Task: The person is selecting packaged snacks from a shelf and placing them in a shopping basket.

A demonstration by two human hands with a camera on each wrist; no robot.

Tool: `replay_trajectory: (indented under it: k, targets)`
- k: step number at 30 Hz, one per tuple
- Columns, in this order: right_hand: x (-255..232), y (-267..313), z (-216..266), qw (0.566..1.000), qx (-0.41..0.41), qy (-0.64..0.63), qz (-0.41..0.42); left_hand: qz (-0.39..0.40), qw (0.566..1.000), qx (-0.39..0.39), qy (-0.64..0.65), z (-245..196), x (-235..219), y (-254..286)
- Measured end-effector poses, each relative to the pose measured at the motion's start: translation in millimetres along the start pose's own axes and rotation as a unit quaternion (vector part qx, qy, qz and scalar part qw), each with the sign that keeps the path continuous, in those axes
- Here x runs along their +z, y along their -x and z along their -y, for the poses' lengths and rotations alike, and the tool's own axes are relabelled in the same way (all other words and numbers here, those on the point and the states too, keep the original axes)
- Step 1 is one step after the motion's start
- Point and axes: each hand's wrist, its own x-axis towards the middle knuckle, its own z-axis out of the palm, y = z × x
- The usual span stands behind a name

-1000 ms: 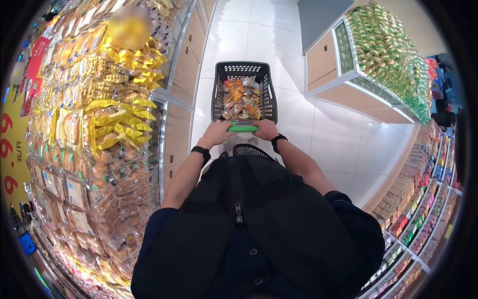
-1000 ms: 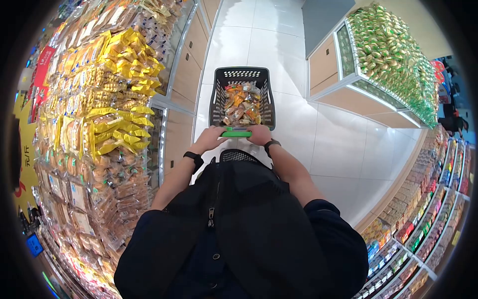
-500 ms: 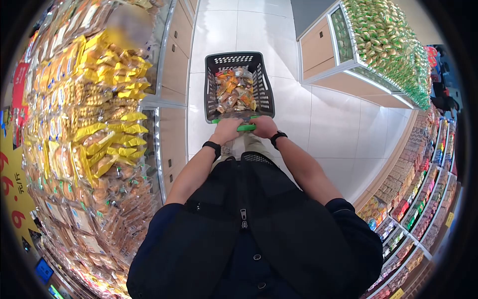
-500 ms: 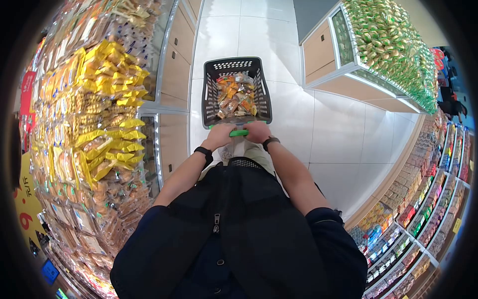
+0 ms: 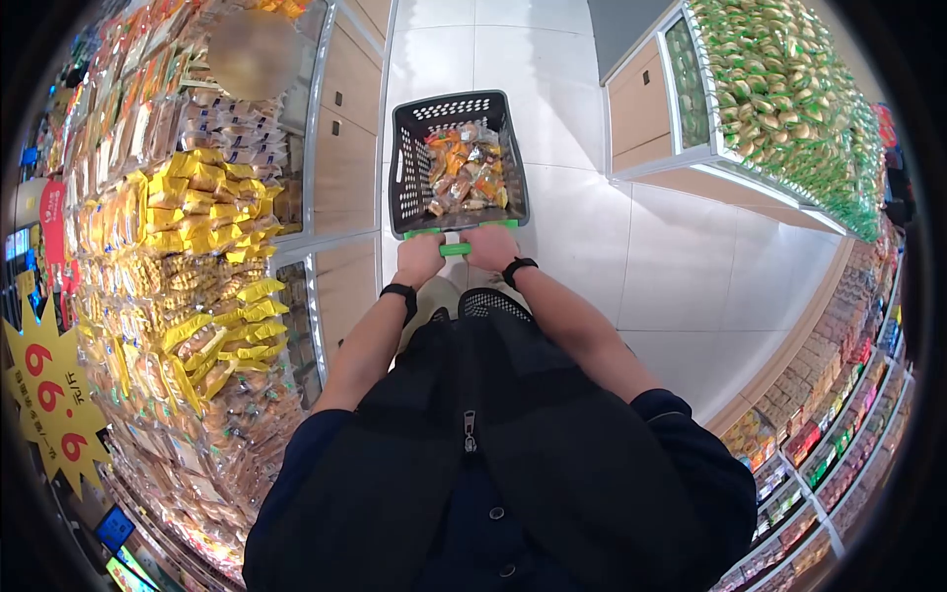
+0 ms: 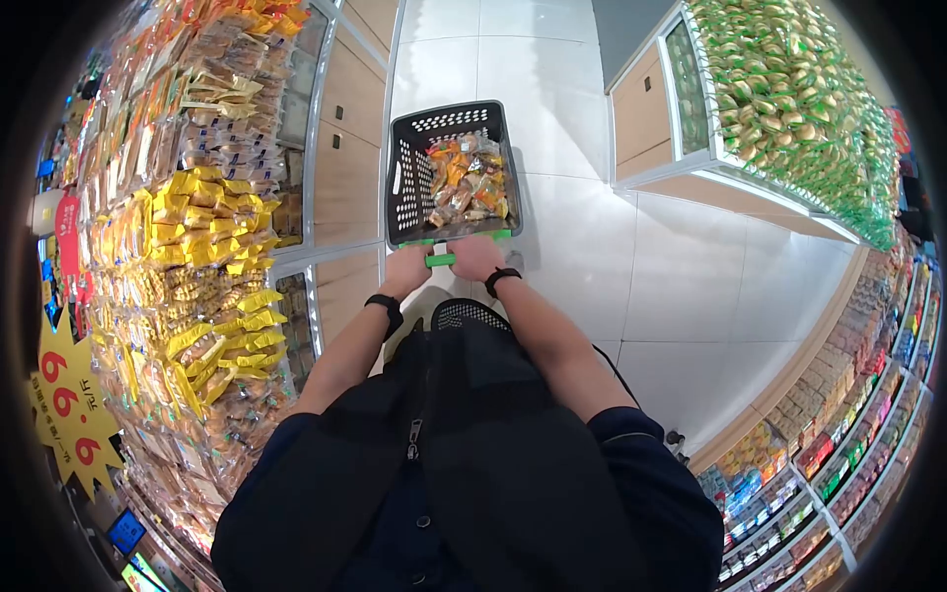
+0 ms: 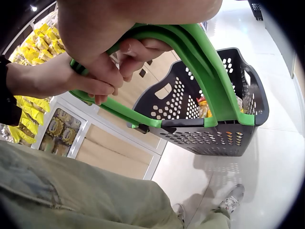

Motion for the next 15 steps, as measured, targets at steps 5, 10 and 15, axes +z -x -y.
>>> replay_trajectory:
  k: [5,10,15]
  targets:
    - [-20.8,-37.9,-13.6,1.0,0.001,0.01,0.013,0.05,0.999,-0.003,-0.007,7.3,-29.5,-39.3]
    - [-41.4,-78.7,-21.6,0.999,-0.008,0.041,0.023,0.074,0.994,0.081,0.01,30.3,-54.3,-81.0]
    - [-66.6,-133.9,-27.8,0.999,0.005,0.034,0.009,0.065,0.992,0.096,0.058,55.7,-85.6,-136.0]
